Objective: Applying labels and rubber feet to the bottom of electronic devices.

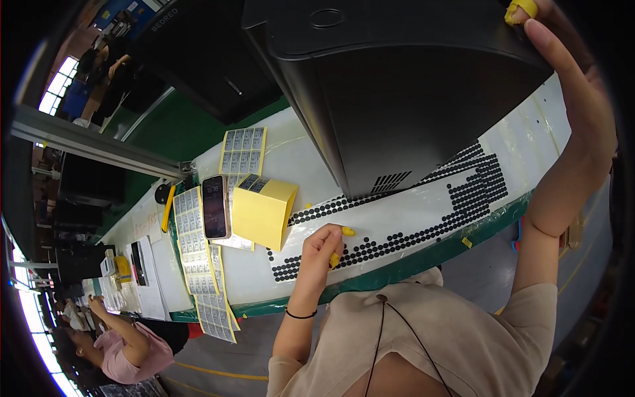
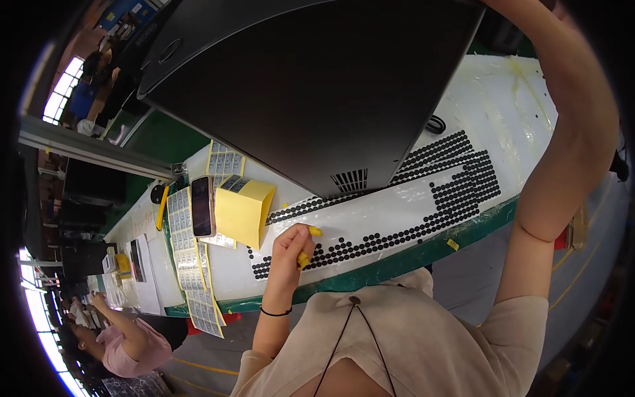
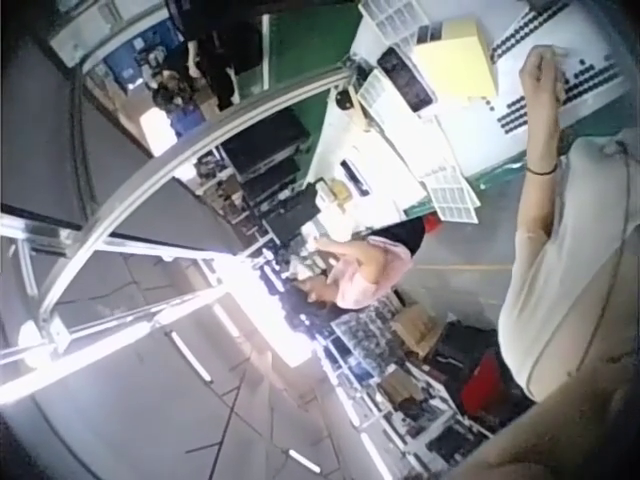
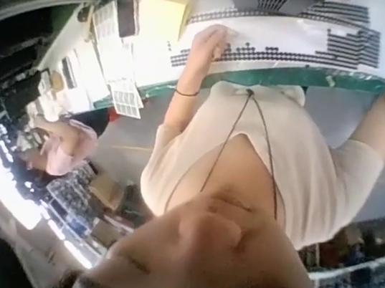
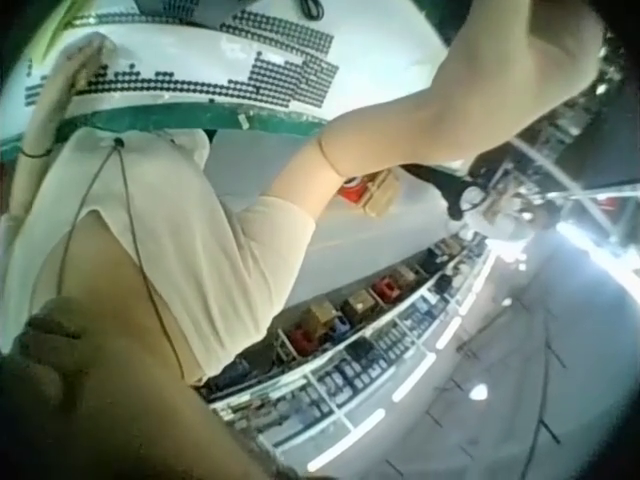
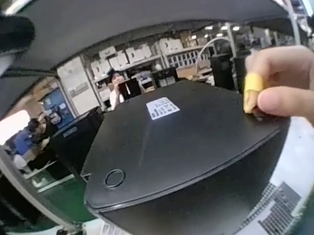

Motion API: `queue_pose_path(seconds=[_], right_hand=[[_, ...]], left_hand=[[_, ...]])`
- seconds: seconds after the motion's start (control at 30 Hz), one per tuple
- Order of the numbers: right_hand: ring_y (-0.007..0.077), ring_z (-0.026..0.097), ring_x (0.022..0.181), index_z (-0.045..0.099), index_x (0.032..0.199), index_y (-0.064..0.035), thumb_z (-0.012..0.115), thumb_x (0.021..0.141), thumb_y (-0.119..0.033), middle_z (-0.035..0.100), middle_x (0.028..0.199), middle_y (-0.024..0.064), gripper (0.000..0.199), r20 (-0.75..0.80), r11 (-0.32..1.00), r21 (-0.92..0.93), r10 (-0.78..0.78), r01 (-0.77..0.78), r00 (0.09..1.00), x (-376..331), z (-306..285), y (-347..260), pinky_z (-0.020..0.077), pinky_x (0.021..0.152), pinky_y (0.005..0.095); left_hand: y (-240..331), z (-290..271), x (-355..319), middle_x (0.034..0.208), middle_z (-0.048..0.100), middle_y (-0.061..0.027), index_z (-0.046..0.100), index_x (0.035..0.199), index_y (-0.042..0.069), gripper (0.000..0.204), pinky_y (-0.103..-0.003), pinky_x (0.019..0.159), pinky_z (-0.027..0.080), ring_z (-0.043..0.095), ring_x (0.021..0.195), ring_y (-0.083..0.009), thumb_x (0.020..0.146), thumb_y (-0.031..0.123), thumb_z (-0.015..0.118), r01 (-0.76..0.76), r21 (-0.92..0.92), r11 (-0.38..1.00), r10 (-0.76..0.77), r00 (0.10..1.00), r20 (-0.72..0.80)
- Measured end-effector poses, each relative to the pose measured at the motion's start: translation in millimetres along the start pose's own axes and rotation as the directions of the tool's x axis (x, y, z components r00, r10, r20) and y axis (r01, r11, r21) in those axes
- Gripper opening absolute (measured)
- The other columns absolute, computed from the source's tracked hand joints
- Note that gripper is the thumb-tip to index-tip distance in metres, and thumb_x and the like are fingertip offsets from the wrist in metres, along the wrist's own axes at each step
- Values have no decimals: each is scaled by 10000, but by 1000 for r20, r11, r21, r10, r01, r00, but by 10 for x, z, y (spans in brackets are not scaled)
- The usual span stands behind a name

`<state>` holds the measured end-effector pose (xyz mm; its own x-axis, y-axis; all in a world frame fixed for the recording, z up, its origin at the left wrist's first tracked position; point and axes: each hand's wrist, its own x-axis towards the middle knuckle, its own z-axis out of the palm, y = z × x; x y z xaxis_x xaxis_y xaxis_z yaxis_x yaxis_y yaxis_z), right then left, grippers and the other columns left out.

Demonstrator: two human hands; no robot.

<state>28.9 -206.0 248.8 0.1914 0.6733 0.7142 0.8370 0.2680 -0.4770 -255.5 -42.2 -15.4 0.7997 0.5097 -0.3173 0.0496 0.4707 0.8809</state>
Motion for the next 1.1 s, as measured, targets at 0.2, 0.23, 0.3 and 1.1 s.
queue_pose_path(seconds=[0.2,0.23,0.3,1.1], right_hand=[[122,599,853,666,962,12,686,876,-70,637,916,61,121,-4,1000,-5,7,-7,1000,-40,-25,6,467,793,230],[122,598,853,665,961,11,685,877,-73,635,916,60,121,-2,1000,-6,10,-10,1000,-47,-29,8,465,794,231],[121,594,855,663,960,10,684,877,-78,630,915,57,122,0,1000,-6,11,-11,1000,-55,-42,11,462,797,232],[114,556,870,643,940,-13,670,888,-142,569,915,27,142,93,999,25,39,-41,995,136,40,14,425,821,242]], left_hand=[[-33,15,42,541,460,30,687,1063,57,234,-265,474,315,413,472,-83,952,256,637,-176,591,788,188,981,41],[-46,30,38,537,480,9,691,1069,68,244,-287,473,335,448,470,-120,929,265,657,-236,726,646,238,966,102],[-75,62,15,529,520,-34,701,1079,92,275,-330,469,375,520,467,-194,882,284,697,-275,915,295,274,942,195],[-87,83,21,776,564,-89,674,893,50,141,-337,610,436,556,690,-245,779,96,743,-490,869,64,437,797,417]])
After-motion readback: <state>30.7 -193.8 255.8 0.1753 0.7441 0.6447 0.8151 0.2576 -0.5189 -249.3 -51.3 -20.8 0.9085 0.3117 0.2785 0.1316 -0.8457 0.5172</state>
